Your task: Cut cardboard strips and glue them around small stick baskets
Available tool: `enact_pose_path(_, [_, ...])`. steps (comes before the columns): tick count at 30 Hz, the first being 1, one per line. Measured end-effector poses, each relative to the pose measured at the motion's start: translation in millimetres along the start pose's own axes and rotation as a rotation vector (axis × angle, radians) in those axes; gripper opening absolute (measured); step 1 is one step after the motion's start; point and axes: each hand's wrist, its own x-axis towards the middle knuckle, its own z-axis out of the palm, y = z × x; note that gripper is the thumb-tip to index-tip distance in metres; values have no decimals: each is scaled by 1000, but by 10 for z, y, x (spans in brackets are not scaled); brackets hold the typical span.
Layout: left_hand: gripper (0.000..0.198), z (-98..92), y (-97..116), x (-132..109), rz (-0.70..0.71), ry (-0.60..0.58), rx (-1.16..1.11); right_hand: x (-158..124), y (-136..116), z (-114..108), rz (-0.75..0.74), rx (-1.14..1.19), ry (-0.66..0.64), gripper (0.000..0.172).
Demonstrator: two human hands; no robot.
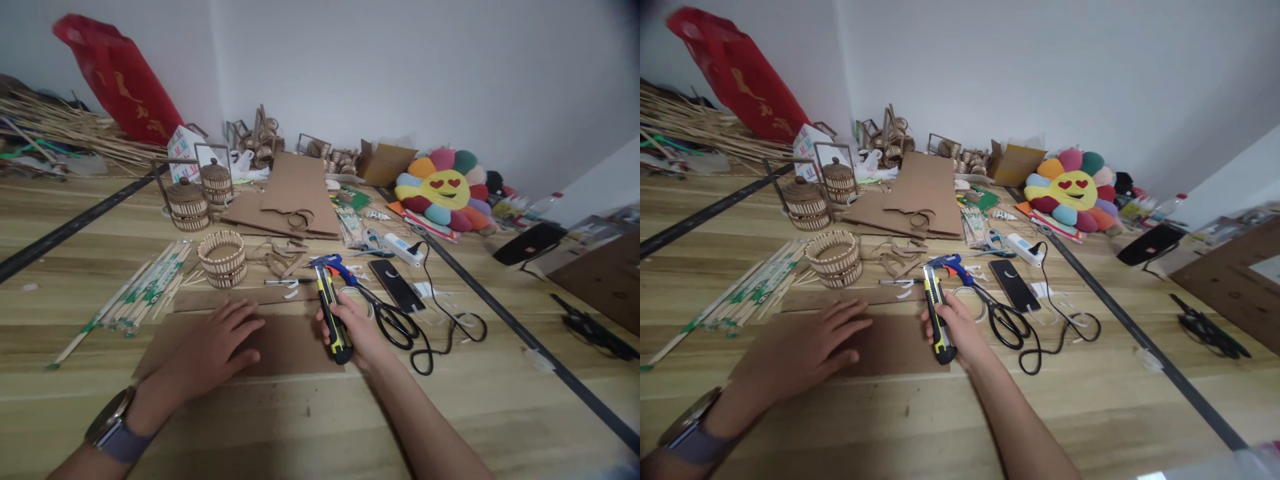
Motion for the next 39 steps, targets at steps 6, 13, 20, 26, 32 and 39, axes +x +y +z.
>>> enact_pose_path(6, [58,98,33,55,-162,235,141,-124,-282,71,-2,-274,-174,26])
enact_pose_path(13, [59,328,77,96,-198,154,186,-227,-422,328,-204,-1559,-574,15])
enact_pose_path(20, [57,337,113,129,-215,116,212,-221,-284,585,-158,-1911,-714,25])
enact_pose_path(26, [56,311,136,133,-212,117,185,-218,-294,648,-144,-1981,-742,27])
enact_pose_path(32, [55,316,144,138,-217,107,172,-219,-297,667,-133,-2017,-759,27])
enact_pose_path(39, [53,358,147,135,-226,156,210,-211,-292,627,-170,-2004,-785,24])
